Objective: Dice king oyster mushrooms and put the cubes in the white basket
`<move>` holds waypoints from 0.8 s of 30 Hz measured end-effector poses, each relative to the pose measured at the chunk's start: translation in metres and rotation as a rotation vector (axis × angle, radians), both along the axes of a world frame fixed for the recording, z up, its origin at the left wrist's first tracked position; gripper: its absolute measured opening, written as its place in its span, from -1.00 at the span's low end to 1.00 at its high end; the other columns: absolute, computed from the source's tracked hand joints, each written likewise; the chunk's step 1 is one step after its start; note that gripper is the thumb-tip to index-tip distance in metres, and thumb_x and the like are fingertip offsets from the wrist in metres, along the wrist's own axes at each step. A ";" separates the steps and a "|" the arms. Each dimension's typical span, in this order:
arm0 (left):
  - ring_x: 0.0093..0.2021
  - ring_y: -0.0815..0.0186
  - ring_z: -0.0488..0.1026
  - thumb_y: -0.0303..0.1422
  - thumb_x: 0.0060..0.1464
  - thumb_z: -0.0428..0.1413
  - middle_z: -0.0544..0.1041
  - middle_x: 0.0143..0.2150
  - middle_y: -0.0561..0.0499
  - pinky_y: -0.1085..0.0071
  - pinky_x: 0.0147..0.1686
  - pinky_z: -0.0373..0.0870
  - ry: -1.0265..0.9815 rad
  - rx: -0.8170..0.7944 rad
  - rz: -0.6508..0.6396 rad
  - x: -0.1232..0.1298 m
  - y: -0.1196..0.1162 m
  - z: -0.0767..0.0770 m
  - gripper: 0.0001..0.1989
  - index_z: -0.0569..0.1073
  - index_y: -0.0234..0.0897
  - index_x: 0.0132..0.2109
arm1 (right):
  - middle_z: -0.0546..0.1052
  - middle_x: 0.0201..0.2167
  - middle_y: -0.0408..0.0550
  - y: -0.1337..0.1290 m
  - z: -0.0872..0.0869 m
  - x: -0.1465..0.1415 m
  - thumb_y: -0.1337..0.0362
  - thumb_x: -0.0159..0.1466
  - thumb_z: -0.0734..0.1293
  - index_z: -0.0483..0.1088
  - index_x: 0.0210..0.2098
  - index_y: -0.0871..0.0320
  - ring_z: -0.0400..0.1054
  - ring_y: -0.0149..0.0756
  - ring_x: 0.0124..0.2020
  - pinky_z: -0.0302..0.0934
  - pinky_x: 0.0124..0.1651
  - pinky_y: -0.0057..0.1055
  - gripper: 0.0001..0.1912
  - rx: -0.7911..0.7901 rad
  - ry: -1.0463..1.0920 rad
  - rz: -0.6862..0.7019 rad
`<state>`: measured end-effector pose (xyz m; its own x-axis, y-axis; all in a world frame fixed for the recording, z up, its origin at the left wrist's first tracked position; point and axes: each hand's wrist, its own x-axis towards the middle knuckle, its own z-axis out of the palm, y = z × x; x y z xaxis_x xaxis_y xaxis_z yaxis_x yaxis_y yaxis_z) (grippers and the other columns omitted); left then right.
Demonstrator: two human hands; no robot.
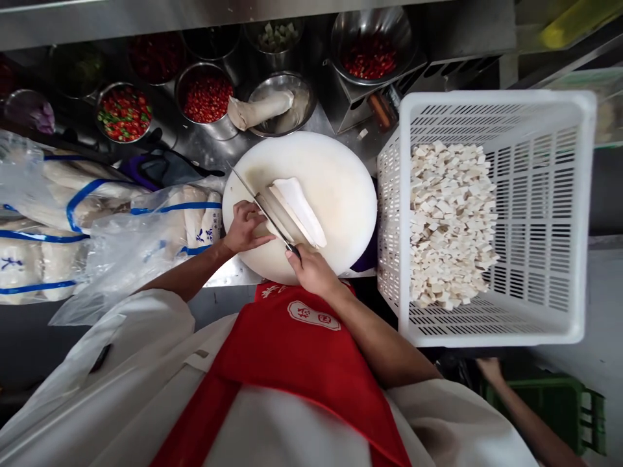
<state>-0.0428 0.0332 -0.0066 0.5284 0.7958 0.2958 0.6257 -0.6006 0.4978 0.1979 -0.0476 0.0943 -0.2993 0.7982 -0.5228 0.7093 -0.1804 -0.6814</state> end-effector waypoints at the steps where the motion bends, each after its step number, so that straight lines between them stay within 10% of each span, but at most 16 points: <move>1: 0.05 -0.02 0.22 0.13 -0.07 0.23 0.35 -0.06 -0.20 -0.08 0.08 0.22 0.005 0.011 0.011 0.001 0.000 0.000 -0.46 0.47 -0.23 -0.16 | 0.57 -0.22 0.09 0.003 0.002 0.000 0.02 0.45 0.03 0.36 -0.06 0.13 0.46 -0.10 -0.13 0.24 -0.11 -0.29 -0.59 0.009 0.017 -0.010; 8: 0.06 0.01 0.22 0.14 -0.08 0.24 0.35 -0.04 -0.20 -0.03 0.10 0.25 -0.001 0.088 0.040 0.003 0.000 -0.006 -0.43 0.48 -0.23 -0.12 | 0.47 -0.56 -0.14 -0.019 0.035 0.024 -0.10 0.43 0.01 0.34 -0.11 0.07 0.42 -0.22 -0.51 0.21 -0.34 -0.36 -0.54 -0.141 0.030 -0.015; 13: 0.08 0.01 0.22 0.14 -0.09 0.25 0.34 0.00 -0.21 -0.05 0.13 0.21 -0.047 0.073 0.037 0.002 -0.002 -0.008 -0.41 0.47 -0.23 -0.09 | 0.52 -0.46 -0.07 -0.057 0.020 0.040 -0.04 0.43 0.02 0.33 -0.15 0.10 0.45 -0.17 -0.37 0.22 -0.26 -0.33 -0.58 -0.078 -0.036 0.001; 24: 0.24 -0.02 0.22 -0.14 0.16 0.14 0.32 0.19 -0.20 -0.02 0.20 0.22 0.251 0.053 -0.075 0.001 0.011 0.026 -0.61 0.46 -0.19 0.08 | 0.38 -0.64 -0.26 -0.084 0.034 0.068 -0.06 0.40 0.11 0.34 -0.06 0.09 0.30 -0.34 -0.63 0.20 -0.42 -0.40 -0.60 -0.094 0.237 -0.224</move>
<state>-0.0414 0.0445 0.0197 0.6473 0.7387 0.1882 0.6783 -0.6708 0.2999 0.2655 -0.1321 0.1285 -0.2438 0.8095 -0.5341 0.4689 -0.3837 -0.7955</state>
